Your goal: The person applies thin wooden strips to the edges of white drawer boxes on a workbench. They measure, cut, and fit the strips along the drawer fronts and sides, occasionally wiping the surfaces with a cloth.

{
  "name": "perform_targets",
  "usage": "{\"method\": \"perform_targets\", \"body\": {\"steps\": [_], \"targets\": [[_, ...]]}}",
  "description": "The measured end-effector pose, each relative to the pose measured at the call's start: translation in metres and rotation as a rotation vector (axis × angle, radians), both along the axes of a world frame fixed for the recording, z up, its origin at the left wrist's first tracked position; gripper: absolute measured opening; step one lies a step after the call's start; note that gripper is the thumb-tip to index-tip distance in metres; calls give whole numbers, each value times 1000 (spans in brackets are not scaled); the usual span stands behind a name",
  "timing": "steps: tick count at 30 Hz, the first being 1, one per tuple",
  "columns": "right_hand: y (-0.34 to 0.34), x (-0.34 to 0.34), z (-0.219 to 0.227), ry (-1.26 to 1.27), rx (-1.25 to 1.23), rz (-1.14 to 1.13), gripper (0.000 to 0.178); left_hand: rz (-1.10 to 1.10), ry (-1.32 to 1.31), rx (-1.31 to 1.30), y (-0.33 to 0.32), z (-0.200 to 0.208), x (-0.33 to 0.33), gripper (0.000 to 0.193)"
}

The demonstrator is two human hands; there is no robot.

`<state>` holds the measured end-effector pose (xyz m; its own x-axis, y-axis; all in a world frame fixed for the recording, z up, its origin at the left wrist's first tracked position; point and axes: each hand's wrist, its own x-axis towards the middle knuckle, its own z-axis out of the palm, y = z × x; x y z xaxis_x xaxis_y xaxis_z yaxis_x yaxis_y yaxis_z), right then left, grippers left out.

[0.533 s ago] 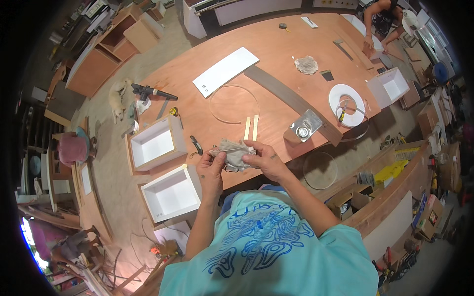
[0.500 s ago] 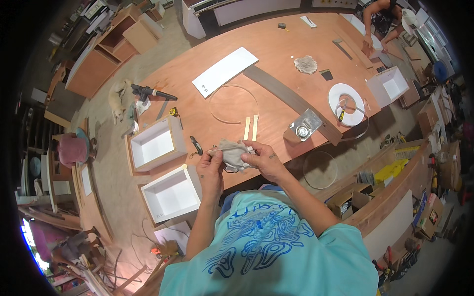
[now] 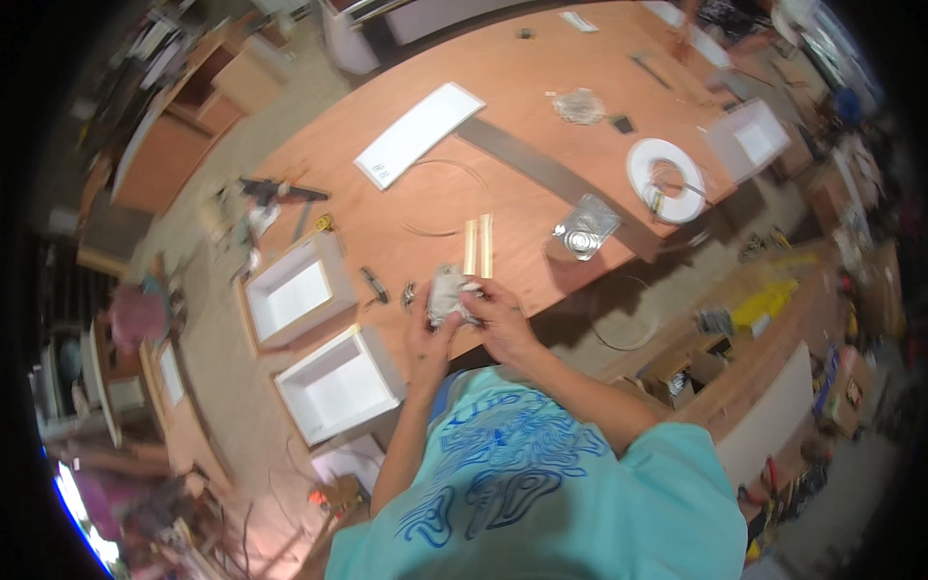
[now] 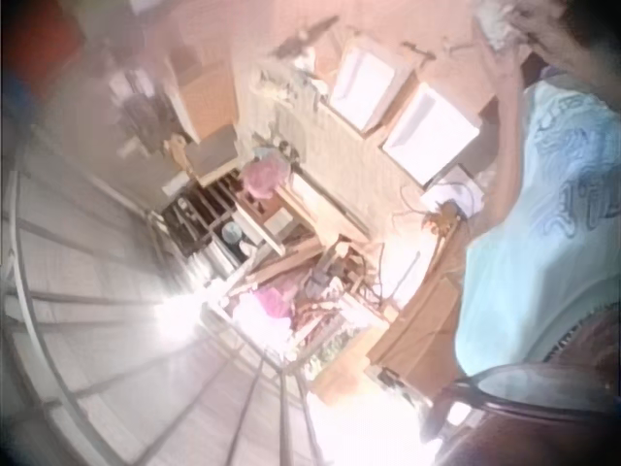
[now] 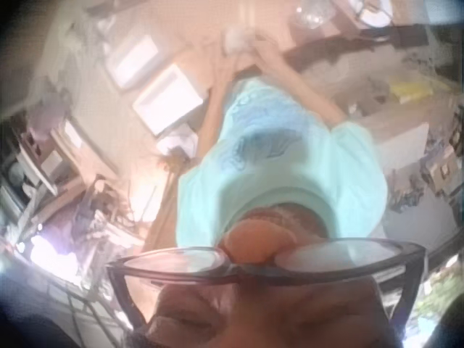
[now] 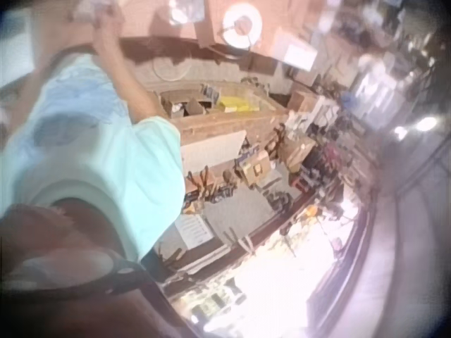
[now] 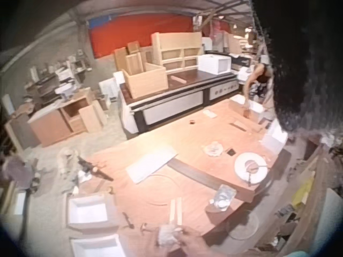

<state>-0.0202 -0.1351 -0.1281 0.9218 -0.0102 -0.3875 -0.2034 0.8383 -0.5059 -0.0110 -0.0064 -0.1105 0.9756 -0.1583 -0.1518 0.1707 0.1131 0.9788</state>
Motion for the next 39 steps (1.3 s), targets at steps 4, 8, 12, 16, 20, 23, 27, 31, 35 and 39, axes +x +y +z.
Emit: {"method": "perform_targets", "body": {"steps": [4, 8, 12, 16, 20, 23, 27, 31, 35, 39], "targets": [[-1, -4, -12, -22, -159, 108, 38, 7, 3, 38, 11, -5, 4, 64], [6, -12, -12, -9, 13, 197, 41, -95, 187, -73, 25, -5, -1, 64], [7, -24, -40, 104, 96, 372, 32, -186, 195, 243, 39, -31, -7, 53], [11, -24, -67, 282, -70, 351, 20, -152, -321, 909, 32, -46, -34, 41], [16, -37, -92, 333, -235, 357, 20, -114, 45, 684, 33, -52, -43, 32], [24, -34, -101, 344, -334, 378, 21, -4, 124, 746, 37, -64, -48, 28], [63, -37, -154, 351, -742, 439, 27, 35, 143, 916, 56, -80, -57, 26], [98, -22, -229, 250, -1062, 472, 37, 148, 76, 914, 77, -65, -78, 24], [109, 1, -314, 161, -1113, 486, 35, 91, 281, 963, 94, -63, -114, 25], [105, 30, -306, 183, -1416, 549, 27, 196, 372, 999, 110, -52, -156, 26]]}}
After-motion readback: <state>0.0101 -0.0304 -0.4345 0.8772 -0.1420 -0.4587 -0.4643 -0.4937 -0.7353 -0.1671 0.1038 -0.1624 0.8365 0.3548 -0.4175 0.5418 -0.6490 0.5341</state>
